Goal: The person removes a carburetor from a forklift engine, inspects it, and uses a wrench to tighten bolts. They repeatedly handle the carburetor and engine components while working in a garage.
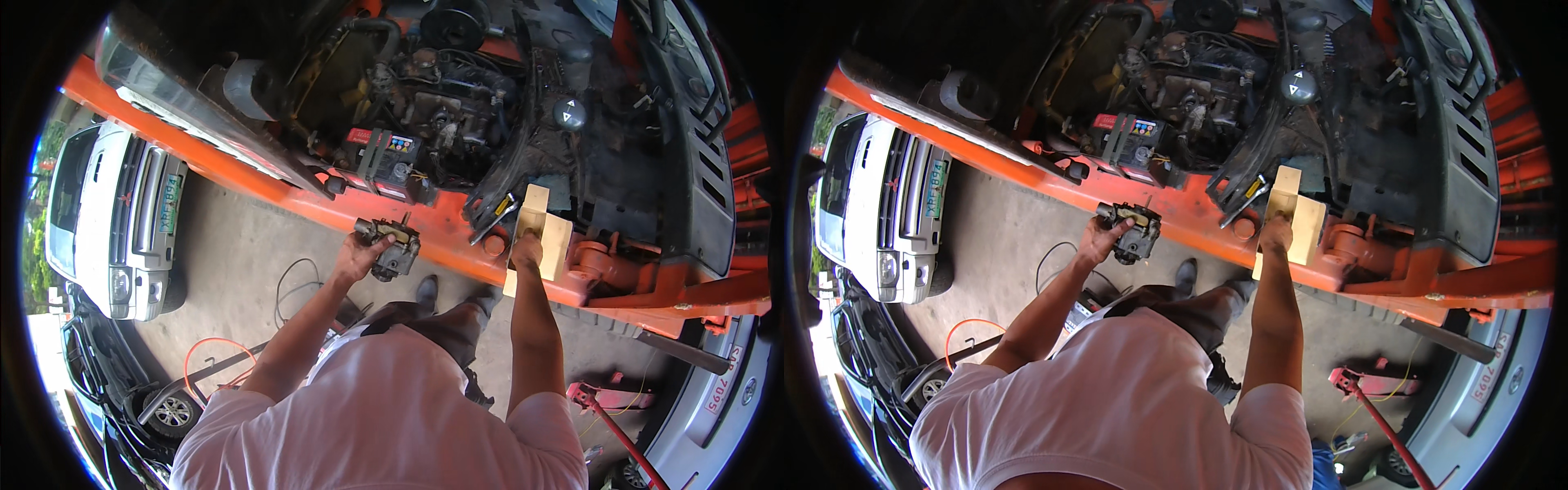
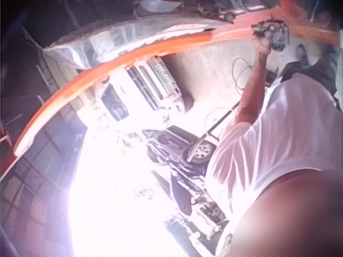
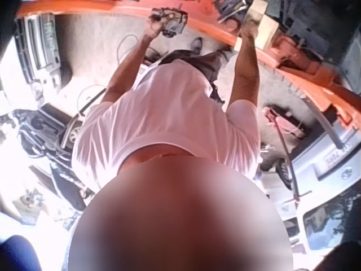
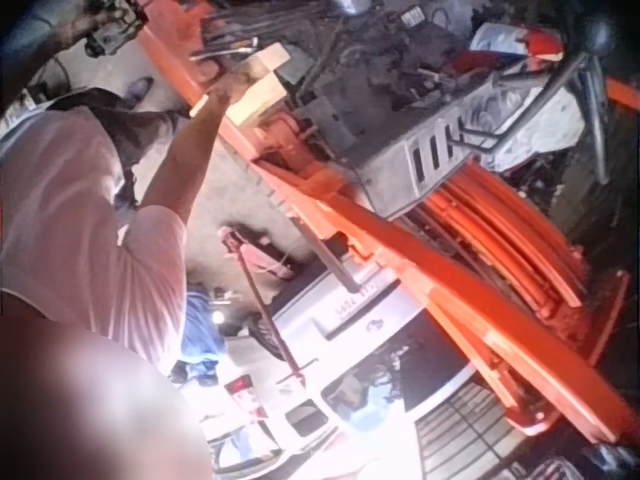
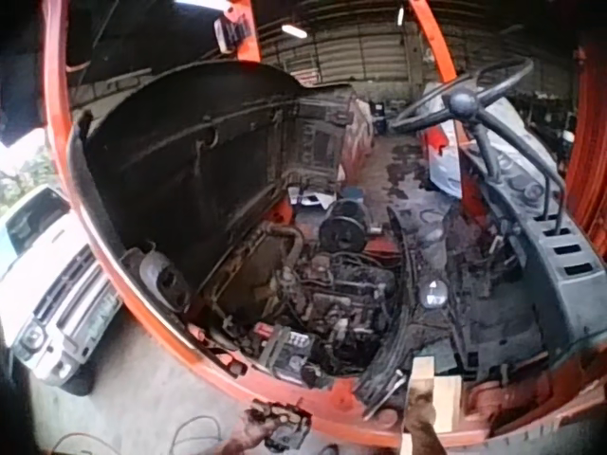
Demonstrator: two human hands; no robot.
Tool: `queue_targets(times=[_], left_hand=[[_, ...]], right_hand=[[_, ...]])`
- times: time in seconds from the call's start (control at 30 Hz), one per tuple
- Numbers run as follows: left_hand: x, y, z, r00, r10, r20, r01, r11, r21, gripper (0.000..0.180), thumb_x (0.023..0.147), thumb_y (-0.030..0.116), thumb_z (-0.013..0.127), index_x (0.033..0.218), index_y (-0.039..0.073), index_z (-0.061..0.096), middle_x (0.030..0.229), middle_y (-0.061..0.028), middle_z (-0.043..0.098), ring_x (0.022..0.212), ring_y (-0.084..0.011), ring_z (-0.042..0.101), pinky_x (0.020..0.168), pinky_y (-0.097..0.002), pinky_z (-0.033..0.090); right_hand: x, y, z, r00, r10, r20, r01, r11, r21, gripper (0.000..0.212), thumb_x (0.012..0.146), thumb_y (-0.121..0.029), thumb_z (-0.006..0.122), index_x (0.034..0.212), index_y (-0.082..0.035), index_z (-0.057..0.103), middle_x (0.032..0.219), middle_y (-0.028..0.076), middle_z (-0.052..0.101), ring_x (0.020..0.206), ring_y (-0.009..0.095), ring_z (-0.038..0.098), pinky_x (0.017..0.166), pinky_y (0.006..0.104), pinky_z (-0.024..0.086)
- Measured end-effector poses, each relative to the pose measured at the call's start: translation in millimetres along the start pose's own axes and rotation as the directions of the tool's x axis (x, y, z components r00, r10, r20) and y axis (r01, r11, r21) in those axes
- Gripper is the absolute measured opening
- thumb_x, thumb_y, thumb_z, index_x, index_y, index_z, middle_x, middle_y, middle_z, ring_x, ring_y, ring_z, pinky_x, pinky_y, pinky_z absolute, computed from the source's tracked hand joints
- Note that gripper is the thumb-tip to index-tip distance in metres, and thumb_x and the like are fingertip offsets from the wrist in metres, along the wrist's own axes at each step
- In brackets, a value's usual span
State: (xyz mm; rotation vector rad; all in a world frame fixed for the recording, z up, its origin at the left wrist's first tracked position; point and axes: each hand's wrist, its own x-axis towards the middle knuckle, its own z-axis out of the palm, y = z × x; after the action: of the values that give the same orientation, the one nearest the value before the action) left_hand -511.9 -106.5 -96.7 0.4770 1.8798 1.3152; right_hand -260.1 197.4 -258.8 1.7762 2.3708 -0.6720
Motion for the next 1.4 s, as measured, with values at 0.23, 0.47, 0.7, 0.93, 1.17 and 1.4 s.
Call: queue_targets(times=[0.23, 0.47, 0.7, 0.93, 1.17, 1.4], left_hand=[[16, -15, 1, 0.999, -0.016, -0.032, 0.018, 0.998, 0.068, 0.041, 0.086, 0.026, 0.079, 0.116, 0.0, 0.068, 0.108, -0.0085, 0.072, 0.098, -0.0166, 0.065, 0.089, -0.0332, 0.052], [26, -34, 11, 0.997, 0.036, 0.072, -0.027, 0.991, -0.129, 0.039, 0.085, 0.02, 0.08, 0.116, 0.001, 0.065, 0.108, -0.0067, 0.072, 0.098, -0.0161, 0.065, 0.088, -0.0324, 0.052], [43, -59, 27, 0.989, 0.036, 0.14, -0.039, 0.999, 0.02, 0.048, 0.082, 0.033, 0.082, 0.113, 0.0, 0.066, 0.108, -0.0069, 0.074, 0.098, -0.0163, 0.067, 0.089, -0.0315, 0.051], [46, -67, 37, 0.976, 0.032, 0.216, -0.016, 0.997, -0.073, 0.038, 0.082, 0.02, 0.083, 0.11, 0.001, 0.067, 0.107, -0.0049, 0.073, 0.098, -0.0134, 0.067, 0.089, -0.0295, 0.051], [70, -98, 47, 0.97, 0.086, 0.228, -0.131, 0.973, 0.19, 0.032, 0.084, 0.016, 0.082, 0.109, 0.002, 0.067, 0.109, -0.0039, 0.072, 0.098, -0.0127, 0.066, 0.088, -0.0299, 0.051], [65, -83, 68, 0.972, 0.212, 0.102, -0.2, 0.519, 0.831, 0.064, 0.075, 0.06, 0.079, 0.113, 0.01, 0.069, 0.112, -0.011, 0.071, 0.117, -0.0257, 0.06, 0.1, -0.041, 0.045]], right_hand=[[-64, -14, -61, 0.939, -0.091, -0.332, 0.137, 0.983, 0.119, 0.019, 0.091, -0.018, 0.062, 0.105, -0.006, 0.066, 0.105, 0.021, 0.067, 0.094, 0.042, 0.067, 0.08, 0.0495, 0.053], [-157, 73, -45, 0.914, 0.009, -0.405, 0.082, 0.975, 0.206, 0.019, 0.092, -0.023, 0.062, 0.091, -0.005, 0.067, 0.095, 0.021, 0.068, 0.085, 0.042, 0.066, 0.074, 0.052, 0.052], [-282, 298, 109, 0.896, 0.241, 0.372, -0.17, 0.962, -0.214, 0.039, 0.092, -0.04, 0.06, 0.105, -0.004, 0.067, 0.109, 0.023, 0.069, 0.105, 0.041, 0.065, 0.091, 0.0507, 0.051], [-397, 335, 149, 0.413, 0.505, 0.758, -0.894, 0.067, 0.442, 0.006, 0.096, -0.019, 0.059, 0.094, -0.014, 0.059, 0.06, 0.005, 0.048, 0.045, 0.018, 0.049, 0.04, 0.0333, 0.038], [-368, 267, 124, 0.619, 0.515, 0.592, -0.763, 0.217, 0.609, 0.012, 0.095, -0.02, 0.055, 0.09, -0.009, 0.055, 0.069, 0.003, 0.051, 0.049, 0.014, 0.049, 0.042, 0.0294, 0.039], [-357, 261, 83, 0.741, 0.516, 0.43, -0.651, 0.392, 0.65, 0.02, 0.097, -0.025, 0.059, 0.102, -0.005, 0.059, 0.08, 0.007, 0.062, 0.058, 0.015, 0.06, 0.045, 0.0292, 0.044]])
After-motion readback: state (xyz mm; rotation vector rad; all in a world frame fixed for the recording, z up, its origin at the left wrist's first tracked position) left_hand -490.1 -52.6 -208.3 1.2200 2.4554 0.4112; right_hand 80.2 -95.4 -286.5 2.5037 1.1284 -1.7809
